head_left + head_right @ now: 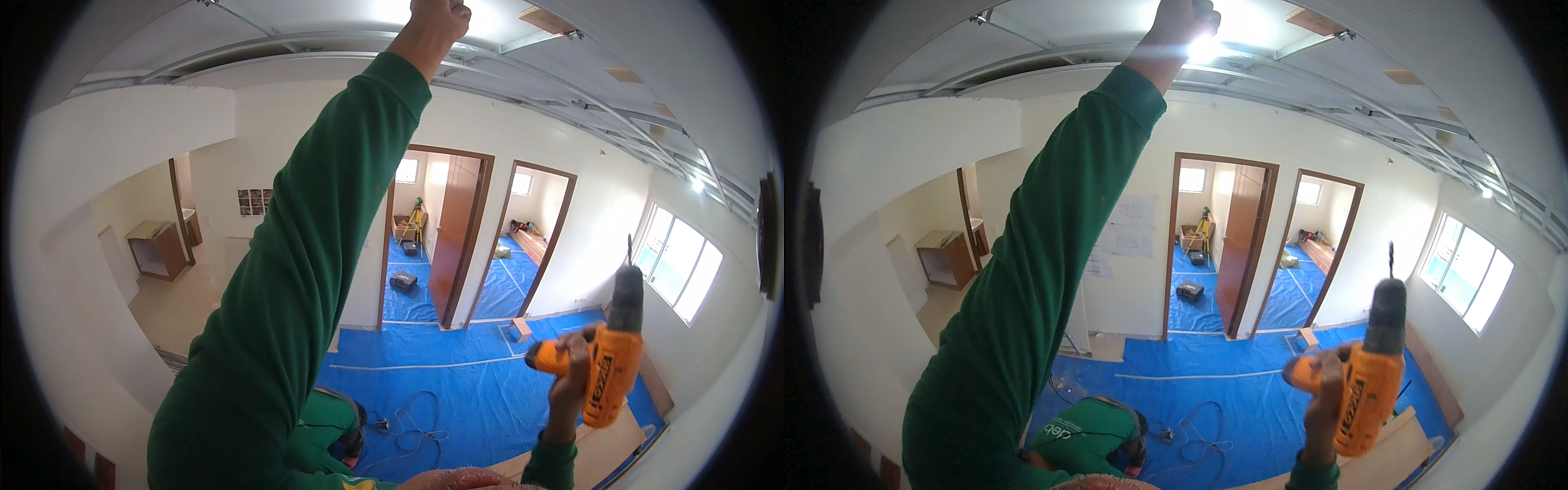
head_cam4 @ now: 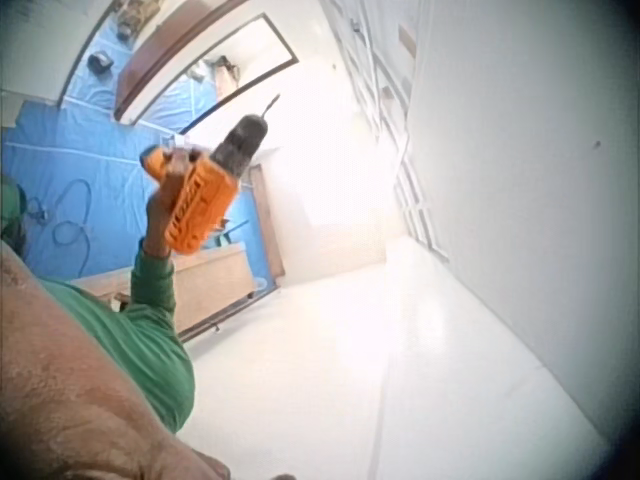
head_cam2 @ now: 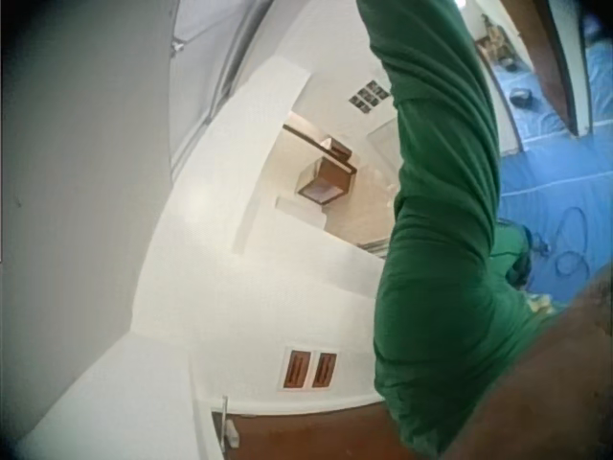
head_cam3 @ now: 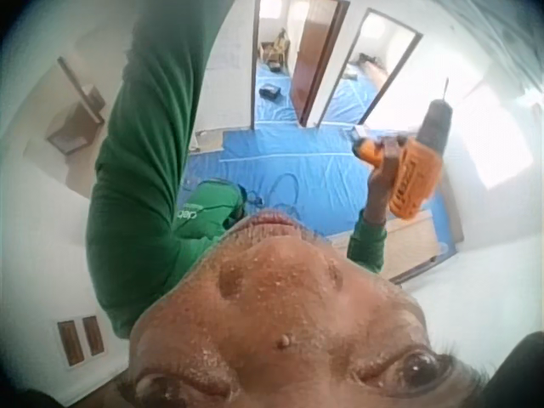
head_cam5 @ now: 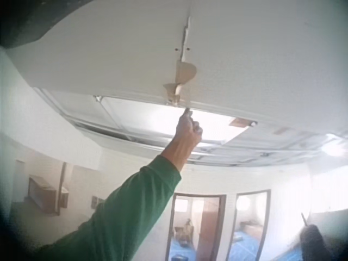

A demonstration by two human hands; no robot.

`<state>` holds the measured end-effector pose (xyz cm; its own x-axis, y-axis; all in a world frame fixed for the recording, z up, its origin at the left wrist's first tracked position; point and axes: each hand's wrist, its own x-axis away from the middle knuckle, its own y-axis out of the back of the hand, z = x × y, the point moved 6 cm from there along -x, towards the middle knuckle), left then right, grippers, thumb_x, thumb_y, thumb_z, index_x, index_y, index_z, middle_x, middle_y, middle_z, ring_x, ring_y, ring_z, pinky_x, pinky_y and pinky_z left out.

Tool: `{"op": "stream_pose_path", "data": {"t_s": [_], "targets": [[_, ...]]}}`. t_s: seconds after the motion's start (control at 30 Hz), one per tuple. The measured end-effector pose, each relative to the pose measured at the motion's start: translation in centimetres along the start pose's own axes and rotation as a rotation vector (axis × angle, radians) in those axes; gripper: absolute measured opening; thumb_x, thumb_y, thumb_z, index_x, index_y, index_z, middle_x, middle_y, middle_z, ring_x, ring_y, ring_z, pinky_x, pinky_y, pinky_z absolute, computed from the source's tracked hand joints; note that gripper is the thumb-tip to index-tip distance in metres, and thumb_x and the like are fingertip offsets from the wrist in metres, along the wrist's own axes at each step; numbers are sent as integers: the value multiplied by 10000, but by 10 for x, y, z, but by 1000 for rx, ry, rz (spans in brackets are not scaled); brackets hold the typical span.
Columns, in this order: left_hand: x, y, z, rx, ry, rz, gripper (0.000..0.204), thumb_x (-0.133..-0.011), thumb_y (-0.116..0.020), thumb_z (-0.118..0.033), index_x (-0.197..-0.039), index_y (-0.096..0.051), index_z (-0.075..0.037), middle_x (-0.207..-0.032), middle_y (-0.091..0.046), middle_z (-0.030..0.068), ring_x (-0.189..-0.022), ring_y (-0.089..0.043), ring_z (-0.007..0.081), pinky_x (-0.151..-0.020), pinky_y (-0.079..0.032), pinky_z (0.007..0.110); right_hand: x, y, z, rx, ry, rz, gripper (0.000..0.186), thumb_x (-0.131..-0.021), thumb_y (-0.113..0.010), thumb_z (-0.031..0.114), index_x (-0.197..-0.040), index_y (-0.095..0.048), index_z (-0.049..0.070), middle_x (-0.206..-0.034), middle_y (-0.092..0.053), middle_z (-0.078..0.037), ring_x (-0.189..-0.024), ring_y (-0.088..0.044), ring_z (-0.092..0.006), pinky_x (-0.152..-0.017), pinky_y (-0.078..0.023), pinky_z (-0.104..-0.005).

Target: The person uses a cordless drill to drive screws into ceiling panels, securing them to the metal framework. They repeatedly position screws and operate the drill overhead while standing on a wooden plank. Another person is visible in the background moving around the room.

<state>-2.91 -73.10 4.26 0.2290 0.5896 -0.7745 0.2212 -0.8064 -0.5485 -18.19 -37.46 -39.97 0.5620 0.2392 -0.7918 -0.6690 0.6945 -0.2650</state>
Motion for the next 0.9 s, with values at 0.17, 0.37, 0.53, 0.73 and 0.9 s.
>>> {"op": "stream_pose_path", "data": {"t_s": [0.17, 0.37, 0.53, 0.73, 0.9], "targets": [[-21, 3, 1, 22, 60, 43, 450, -1081, -536, -346, -694, -328, -248, -548, -224, -58, -426, -223, 126, -401, -192, 305, 33, 67, 13, 306, -98, -85, 264, -960, -614, 47, -1205, -515, 35, -1002, -568, -77, -834, -631, -162, -809, -530, -363], [-32, 23, -6, -326, -10, 60, 430, -1076, -514, -384, -709, -362, -221, -553, -251, -37, -428, -253, 149, -413, -234, 336, 63, 83, 15, 460, -13, -113, 275, -975, -605, 24, -1235, -515, 35, -1052, -584, -87, -854, -646, -163, -807, -552, -363], [-24, 30, -15, -389, -33, -3, 398, -1073, -526, -398, -746, -404, -207, -584, -294, -31, -466, -295, 151, -443, -268, 346, 59, 98, -8, 324, -231, 24, 283, -970, -621, 53, -1231, -519, 16, -1011, -584, -94, -839, -656, -182, -791, -538, -364], [-27, 14, -1, -400, -77, -73, 368, -1070, -540, -414, -791, -453, -190, -623, -347, -24, -512, -345, 154, -479, -309, 358, 66, 94, -28, 196, -288, 9, 299, -937, -626, 35, -1213, -510, 32, -1006, -560, -81, -813, -634, -173, -772, -541, -366], [-25, 2, 21, -357, -120, -120, 351, -1067, -552, -427, -829, -495, -176, -654, -390, -18, -550, -387, 156, -509, -344, 369, 84, 90, -22, 165, -292, -55, 335, -907, -643, 35, -1207, -494, 37, -1023, -535, -86, -805, -618, -185, -760, -536, -382]]}}
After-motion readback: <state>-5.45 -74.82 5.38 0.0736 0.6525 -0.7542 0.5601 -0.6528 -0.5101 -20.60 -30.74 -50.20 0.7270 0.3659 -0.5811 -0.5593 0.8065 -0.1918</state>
